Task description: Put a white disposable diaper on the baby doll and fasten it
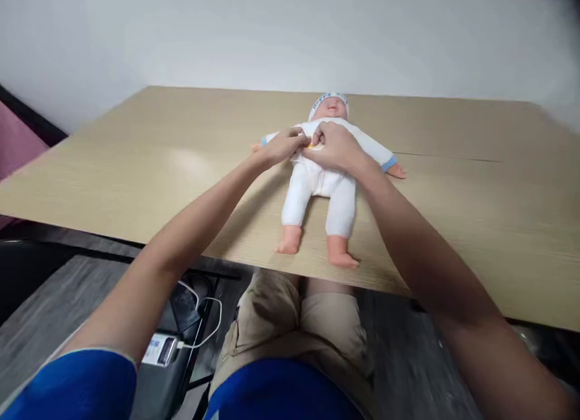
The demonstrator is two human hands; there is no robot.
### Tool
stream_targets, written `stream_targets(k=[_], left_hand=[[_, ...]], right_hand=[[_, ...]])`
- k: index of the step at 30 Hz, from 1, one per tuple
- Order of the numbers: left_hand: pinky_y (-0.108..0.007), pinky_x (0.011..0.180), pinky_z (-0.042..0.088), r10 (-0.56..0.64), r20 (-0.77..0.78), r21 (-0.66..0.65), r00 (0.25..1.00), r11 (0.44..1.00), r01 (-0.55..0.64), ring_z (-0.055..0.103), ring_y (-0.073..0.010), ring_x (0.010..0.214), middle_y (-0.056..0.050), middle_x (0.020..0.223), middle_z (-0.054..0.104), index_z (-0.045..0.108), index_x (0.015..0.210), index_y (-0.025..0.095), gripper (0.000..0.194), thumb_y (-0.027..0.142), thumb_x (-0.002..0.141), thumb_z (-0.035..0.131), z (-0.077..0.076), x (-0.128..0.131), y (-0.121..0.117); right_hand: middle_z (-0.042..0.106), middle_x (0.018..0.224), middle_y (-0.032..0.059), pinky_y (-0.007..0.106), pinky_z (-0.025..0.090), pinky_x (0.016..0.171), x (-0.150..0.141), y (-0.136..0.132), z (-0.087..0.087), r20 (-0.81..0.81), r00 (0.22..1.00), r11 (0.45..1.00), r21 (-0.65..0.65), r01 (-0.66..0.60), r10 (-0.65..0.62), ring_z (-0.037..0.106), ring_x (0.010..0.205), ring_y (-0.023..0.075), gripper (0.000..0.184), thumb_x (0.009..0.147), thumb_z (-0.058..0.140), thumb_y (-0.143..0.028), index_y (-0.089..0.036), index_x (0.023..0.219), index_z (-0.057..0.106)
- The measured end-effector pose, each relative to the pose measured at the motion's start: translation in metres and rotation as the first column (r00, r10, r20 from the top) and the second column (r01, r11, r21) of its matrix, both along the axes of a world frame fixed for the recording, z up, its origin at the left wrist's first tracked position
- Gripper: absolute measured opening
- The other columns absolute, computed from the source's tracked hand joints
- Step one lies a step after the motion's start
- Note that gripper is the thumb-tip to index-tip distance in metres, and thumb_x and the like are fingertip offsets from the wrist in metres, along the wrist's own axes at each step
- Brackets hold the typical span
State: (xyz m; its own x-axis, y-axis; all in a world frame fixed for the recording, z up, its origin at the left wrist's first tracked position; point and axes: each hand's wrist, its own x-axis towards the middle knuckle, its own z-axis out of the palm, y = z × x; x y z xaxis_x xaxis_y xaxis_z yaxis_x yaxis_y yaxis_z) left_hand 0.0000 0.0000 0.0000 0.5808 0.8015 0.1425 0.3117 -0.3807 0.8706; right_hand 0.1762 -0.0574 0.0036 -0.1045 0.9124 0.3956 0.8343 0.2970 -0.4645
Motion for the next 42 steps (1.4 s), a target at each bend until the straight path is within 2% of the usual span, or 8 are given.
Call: stream_targets(k=[10,17,24,28,31,36,39,42], left_hand=[[-0.032,0.077,0.039,-0.053,-0.018,0.235,0.998,0.970,0.056,0.055,-0.0194,0.082,-0.002,0.084,0.059,0.057,0.084,0.020,0.022,0.032,0.100,0.065,-0.002,-0.013,-0.005],[-0.031,0.072,0.041,-0.061,0.190,0.021,0.980,0.998,0.058,0.051,-0.0159,0.070,0.001,0.075,0.055,0.053,0.083,0.022,0.027,0.037,0.101,0.066,-0.017,-0.028,0.006],[-0.029,0.070,0.043,-0.033,0.242,-0.088,0.970,0.995,0.055,0.053,-0.0147,0.070,0.001,0.076,0.054,0.051,0.080,0.022,0.035,0.046,0.098,0.070,-0.020,-0.032,0.007],[-0.029,0.069,0.042,-0.038,0.282,-0.114,0.959,0.991,0.072,0.052,-0.0151,0.071,0.001,0.077,0.051,0.049,0.078,0.022,0.038,0.045,0.096,0.074,-0.019,-0.017,0.005],[-0.029,0.069,0.041,0.018,0.323,-0.165,0.946,0.986,0.038,0.050,-0.0146,0.070,0.001,0.076,0.049,0.050,0.079,0.022,0.033,0.039,0.098,0.071,-0.018,-0.016,0.006],[-0.030,0.069,0.038,0.064,0.370,-0.187,0.927,0.982,0.007,0.048,-0.0136,0.067,0.002,0.075,0.051,0.049,0.079,0.022,0.029,0.033,0.101,0.064,-0.023,-0.034,0.005],[-0.031,0.070,0.038,0.046,0.378,-0.148,0.925,0.989,0.011,0.047,-0.0137,0.067,0.002,0.073,0.049,0.047,0.077,0.022,0.031,0.033,0.102,0.063,-0.028,-0.040,0.002],[-0.031,0.071,0.039,0.020,0.354,-0.099,0.935,0.995,0.016,0.047,-0.0146,0.068,0.002,0.073,0.051,0.047,0.079,0.023,0.034,0.038,0.102,0.065,-0.030,-0.033,-0.001]], right_hand=[[0.069,0.096,0.0078,0.045,0.048,0.087,-0.003,0.002,-0.008,-0.047,0.999,1.000,0.001,0.003,-0.003,0.062,0.096,0.0302,0.025,0.082,0.075,-0.036,-0.027,0.078,0.053],[0.064,0.094,0.0035,0.041,0.046,0.084,0.000,-0.003,-0.011,-0.158,0.987,0.999,-0.038,-0.014,0.008,0.060,0.092,0.0258,0.033,0.081,0.078,-0.044,-0.027,0.086,0.051],[0.061,0.090,-0.0004,0.037,0.046,0.079,0.009,-0.002,-0.005,-0.225,0.974,0.989,-0.137,-0.055,0.023,0.059,0.086,0.0226,0.030,0.077,0.072,-0.026,-0.028,0.093,0.047],[0.065,0.089,0.0024,0.038,0.047,0.080,0.006,-0.003,-0.004,-0.165,0.984,0.990,-0.112,-0.083,0.064,0.061,0.088,0.0244,0.020,0.087,0.069,-0.035,-0.027,0.084,0.050],[0.069,0.094,0.0068,0.043,0.049,0.087,-0.005,-0.006,-0.006,-0.058,0.998,0.997,-0.073,0.029,-0.034,0.063,0.095,0.0286,0.034,0.098,0.061,-0.055,-0.027,0.081,0.051],[0.071,0.125,0.0187,0.055,0.049,0.102,-0.029,-0.005,-0.009,0.226,0.946,0.968,-0.041,0.247,-0.232,0.062,0.120,0.0423,0.046,0.086,0.076,-0.061,-0.021,0.106,0.065],[0.070,0.133,0.0227,0.059,0.048,0.104,-0.039,-0.001,-0.008,0.310,0.916,0.953,-0.081,0.291,-0.253,0.060,0.126,0.0464,0.063,0.080,0.080,-0.066,-0.017,0.117,0.068],[0.071,0.132,0.0236,0.060,0.048,0.103,-0.039,0.000,-0.008,0.328,0.913,0.955,-0.081,0.285,-0.245,0.061,0.124,0.0468,0.065,0.081,0.076,-0.070,-0.016,0.117,0.069]])
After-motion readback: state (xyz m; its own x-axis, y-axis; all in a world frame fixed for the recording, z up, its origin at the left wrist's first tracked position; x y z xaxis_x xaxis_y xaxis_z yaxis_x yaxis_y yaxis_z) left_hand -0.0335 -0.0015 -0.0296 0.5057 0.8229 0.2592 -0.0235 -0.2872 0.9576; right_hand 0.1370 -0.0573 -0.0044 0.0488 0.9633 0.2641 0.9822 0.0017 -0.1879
